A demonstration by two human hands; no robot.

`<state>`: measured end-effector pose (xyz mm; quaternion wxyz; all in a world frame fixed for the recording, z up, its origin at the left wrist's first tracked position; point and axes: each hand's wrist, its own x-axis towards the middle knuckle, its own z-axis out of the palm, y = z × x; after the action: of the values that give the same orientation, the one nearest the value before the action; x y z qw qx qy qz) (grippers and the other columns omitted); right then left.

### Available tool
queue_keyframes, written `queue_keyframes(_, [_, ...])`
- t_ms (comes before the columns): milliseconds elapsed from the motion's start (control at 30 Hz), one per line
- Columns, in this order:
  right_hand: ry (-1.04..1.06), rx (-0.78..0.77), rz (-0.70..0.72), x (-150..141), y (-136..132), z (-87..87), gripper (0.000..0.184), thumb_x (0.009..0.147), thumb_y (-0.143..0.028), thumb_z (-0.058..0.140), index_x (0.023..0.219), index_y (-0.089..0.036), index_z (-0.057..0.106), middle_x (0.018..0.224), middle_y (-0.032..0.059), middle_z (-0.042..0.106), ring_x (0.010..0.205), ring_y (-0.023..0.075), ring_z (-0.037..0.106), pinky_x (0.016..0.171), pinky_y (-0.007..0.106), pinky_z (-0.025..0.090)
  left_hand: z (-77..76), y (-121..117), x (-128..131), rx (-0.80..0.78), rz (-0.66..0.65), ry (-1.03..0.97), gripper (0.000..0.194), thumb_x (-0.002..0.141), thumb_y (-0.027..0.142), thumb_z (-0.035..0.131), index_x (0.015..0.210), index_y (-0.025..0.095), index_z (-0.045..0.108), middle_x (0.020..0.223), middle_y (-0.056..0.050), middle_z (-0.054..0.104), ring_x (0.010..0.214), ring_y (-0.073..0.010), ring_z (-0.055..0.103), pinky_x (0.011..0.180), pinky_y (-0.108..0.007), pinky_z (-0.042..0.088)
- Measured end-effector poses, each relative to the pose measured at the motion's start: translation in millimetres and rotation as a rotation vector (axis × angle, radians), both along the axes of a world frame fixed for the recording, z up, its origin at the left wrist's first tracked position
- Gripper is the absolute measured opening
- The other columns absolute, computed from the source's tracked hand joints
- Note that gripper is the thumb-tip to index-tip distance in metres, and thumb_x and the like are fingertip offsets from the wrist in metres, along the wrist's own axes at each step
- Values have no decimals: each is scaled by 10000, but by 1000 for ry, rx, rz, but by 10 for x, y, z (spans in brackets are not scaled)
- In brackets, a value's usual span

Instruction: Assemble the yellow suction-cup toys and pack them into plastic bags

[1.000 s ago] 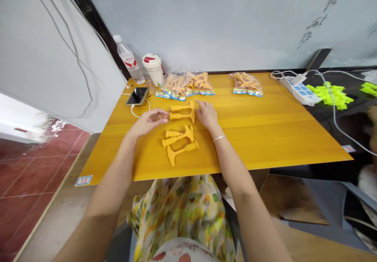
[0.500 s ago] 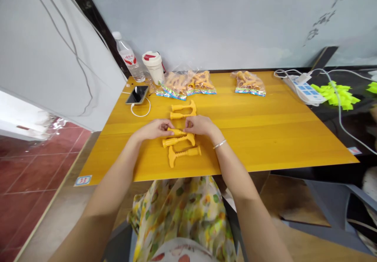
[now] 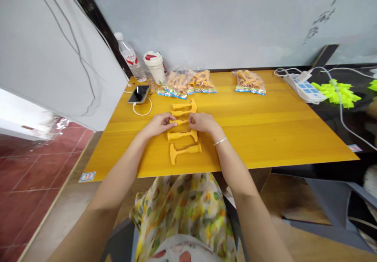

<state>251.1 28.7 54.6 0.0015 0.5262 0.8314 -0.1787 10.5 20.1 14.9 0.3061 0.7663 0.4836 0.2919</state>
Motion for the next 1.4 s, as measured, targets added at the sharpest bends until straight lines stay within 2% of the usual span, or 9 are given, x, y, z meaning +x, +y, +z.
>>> queue_keyframes(133, [122, -19, -23, 100, 5, 16, 183, 901, -265, 584, 1050, -190, 659, 912, 21, 736, 743, 141, 628, 643, 225, 390, 13, 26, -57, 77, 58, -44, 320, 835, 512, 628, 832, 193, 652, 708, -3, 609, 610, -129, 495, 618, -265, 395])
queue_keyframes(267, [230, 110, -22, 91, -340, 117, 210, 940, -318, 591, 1105, -196, 634, 894, 14, 732, 738, 140, 635, 650, 232, 399, 10, 77, -135, 138, 158, -101, 329, 871, 513, 596, 813, 193, 647, 742, -14, 636, 632, -131, 512, 626, -259, 406])
queue_keyframes(433, [65, 61, 238, -115, -981, 158, 289, 906, -329, 663, 1175, -225, 643, 1132, 73, 729, 989, 222, 686, 755, 278, 470, -17, 94, -140, 146, 157, -128, 313, 873, 492, 602, 832, 186, 651, 762, -14, 655, 638, -127, 526, 632, -251, 410])
queue_keyframes(600, [-28, 151, 267, -261, -1204, 58, 384, 939, -183, 526, 1315, -210, 596, 1184, 117, 714, 995, 248, 697, 763, 309, 507, -66, 113, -147, 145, 188, -157, 291, 874, 483, 602, 867, 195, 647, 786, -19, 666, 675, -142, 550, 657, -259, 417])
queue_keyframes(800, [568, 92, 84, -167, -1232, -6, 702, 956, -293, 525, 1574, -244, 194, 1088, 70, 715, 902, 187, 702, 859, 327, 532, -109, 161, -198, 155, 283, -208, 271, 877, 469, 608, 868, 199, 633, 787, -12, 650, 686, -141, 537, 696, -260, 416])
queue_keyframes(933, [976, -22, -21, -159, -1289, -242, 635, 941, -402, 549, 1474, -266, 232, 1078, 56, 672, 834, 162, 699, 847, 343, 565, -138, 175, -207, 161, 285, -214, 264, 882, 466, 604, 869, 204, 633, 797, -13, 659, 693, -144, 545, 693, -262, 415])
queue_keyframes(1067, [1121, -9, -137, -202, -1362, -518, 612, 949, -466, 516, 1429, -277, 186, 1098, 67, 627, 800, 164, 700, 847, 378, 581, -148, 171, -196, 167, 266, -211, 278, 874, 483, 611, 876, 206, 631, 785, -14, 660, 684, -150, 550, 689, -271, 426])
queue_keyframes(1167, [1001, 110, -203, -193, -1420, -568, 548, 972, -447, 463, 1429, -265, 222, 1170, 112, 603, 910, 198, 697, 887, 401, 574, -146, 166, -187, 169, 254, -194, 278, 871, 482, 610, 877, 204, 630, 765, -13, 652, 678, -150, 550, 680, -271, 432])
queue_keyframes(1400, [299, 324, -222, -108, -1538, -403, 386, 986, -359, 473, 1343, -221, 518, 1379, 174, 537, 1176, 297, 615, 944, 443, 541, -157, 165, -174, 163, 224, -188, 263, 870, 454, 617, 893, 193, 641, 799, -27, 674, 697, -153, 577, 695, -269, 452])
